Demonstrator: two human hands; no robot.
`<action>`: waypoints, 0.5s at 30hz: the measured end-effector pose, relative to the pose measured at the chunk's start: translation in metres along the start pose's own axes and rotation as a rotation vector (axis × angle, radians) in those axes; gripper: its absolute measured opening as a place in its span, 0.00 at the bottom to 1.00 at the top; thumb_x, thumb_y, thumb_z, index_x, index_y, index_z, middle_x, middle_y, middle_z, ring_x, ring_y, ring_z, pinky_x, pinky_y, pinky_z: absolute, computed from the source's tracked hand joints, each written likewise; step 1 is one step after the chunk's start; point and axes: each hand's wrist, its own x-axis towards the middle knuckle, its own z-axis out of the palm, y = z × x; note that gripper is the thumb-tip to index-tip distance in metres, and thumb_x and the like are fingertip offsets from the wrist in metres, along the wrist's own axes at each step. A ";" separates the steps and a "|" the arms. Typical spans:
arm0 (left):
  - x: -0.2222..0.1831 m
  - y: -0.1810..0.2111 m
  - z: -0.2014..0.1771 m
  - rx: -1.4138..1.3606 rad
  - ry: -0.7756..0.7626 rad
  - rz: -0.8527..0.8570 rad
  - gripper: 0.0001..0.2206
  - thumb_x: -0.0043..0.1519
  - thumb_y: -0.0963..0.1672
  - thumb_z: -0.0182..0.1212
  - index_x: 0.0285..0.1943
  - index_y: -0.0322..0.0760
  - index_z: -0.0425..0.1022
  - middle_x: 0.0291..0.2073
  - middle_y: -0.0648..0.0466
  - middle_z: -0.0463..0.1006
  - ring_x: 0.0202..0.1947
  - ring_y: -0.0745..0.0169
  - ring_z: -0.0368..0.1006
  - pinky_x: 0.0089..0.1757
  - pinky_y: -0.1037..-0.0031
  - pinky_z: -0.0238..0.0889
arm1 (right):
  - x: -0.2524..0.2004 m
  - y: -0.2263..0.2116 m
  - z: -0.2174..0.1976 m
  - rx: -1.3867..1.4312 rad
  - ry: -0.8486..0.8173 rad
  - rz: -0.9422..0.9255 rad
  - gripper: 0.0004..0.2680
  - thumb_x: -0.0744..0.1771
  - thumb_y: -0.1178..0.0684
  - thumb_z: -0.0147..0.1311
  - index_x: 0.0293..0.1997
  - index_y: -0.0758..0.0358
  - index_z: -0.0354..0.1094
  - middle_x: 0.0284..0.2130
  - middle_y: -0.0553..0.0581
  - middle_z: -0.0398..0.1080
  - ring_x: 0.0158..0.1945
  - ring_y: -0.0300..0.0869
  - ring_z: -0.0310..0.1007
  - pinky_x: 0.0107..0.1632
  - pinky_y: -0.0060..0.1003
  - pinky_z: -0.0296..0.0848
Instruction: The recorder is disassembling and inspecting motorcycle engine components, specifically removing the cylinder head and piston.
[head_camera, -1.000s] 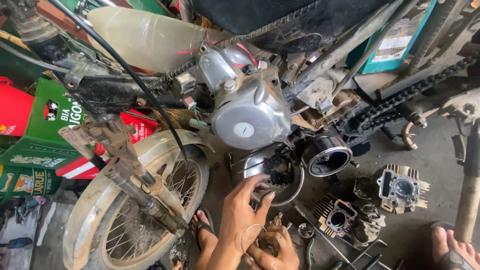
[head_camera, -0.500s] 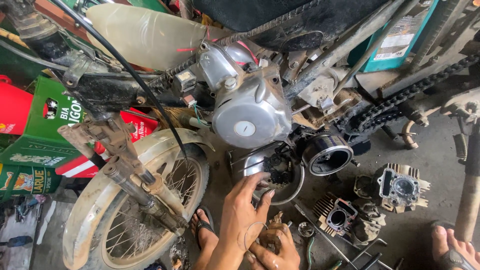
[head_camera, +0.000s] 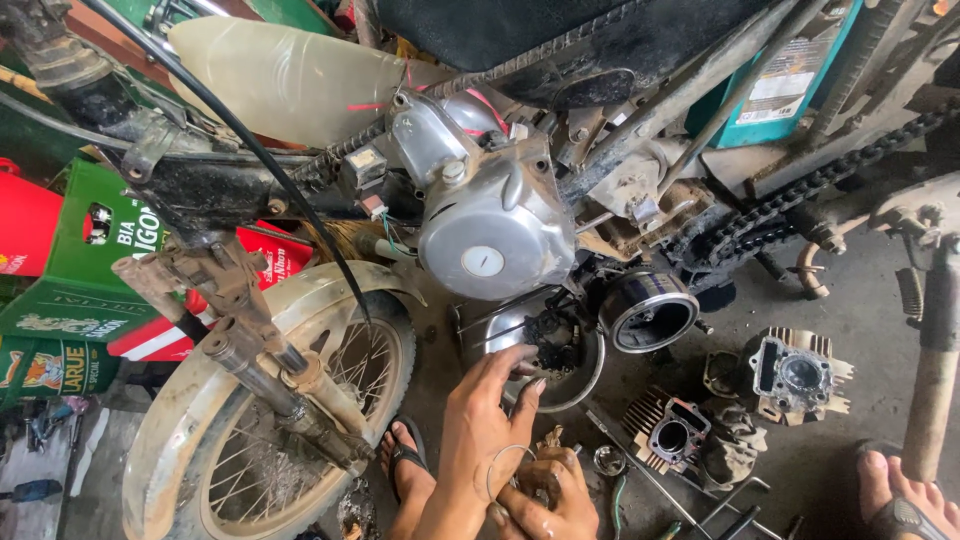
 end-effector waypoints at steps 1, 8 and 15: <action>0.000 0.000 0.000 0.003 0.007 0.003 0.15 0.58 0.40 0.67 0.54 0.36 0.77 0.44 0.46 0.83 0.43 0.47 0.82 0.43 0.64 0.73 | 0.000 0.000 -0.001 0.042 -0.002 -0.001 0.10 0.54 0.53 0.71 0.34 0.55 0.80 0.29 0.55 0.71 0.39 0.47 0.73 0.46 0.44 0.74; -0.001 -0.019 0.002 0.239 0.059 -0.010 0.17 0.56 0.42 0.68 0.54 0.37 0.77 0.45 0.45 0.83 0.45 0.43 0.79 0.45 0.61 0.72 | -0.041 0.086 -0.012 0.431 0.182 0.294 0.18 0.65 0.54 0.62 0.58 0.62 0.59 0.30 0.54 0.69 0.32 0.35 0.68 0.34 0.31 0.69; 0.003 -0.029 0.002 0.283 -0.021 -0.156 0.17 0.57 0.43 0.65 0.56 0.39 0.76 0.47 0.45 0.82 0.45 0.47 0.80 0.45 0.63 0.72 | -0.165 0.209 -0.073 0.138 0.548 1.159 0.11 0.69 0.58 0.56 0.58 0.63 0.69 0.25 0.53 0.66 0.24 0.37 0.57 0.26 0.36 0.54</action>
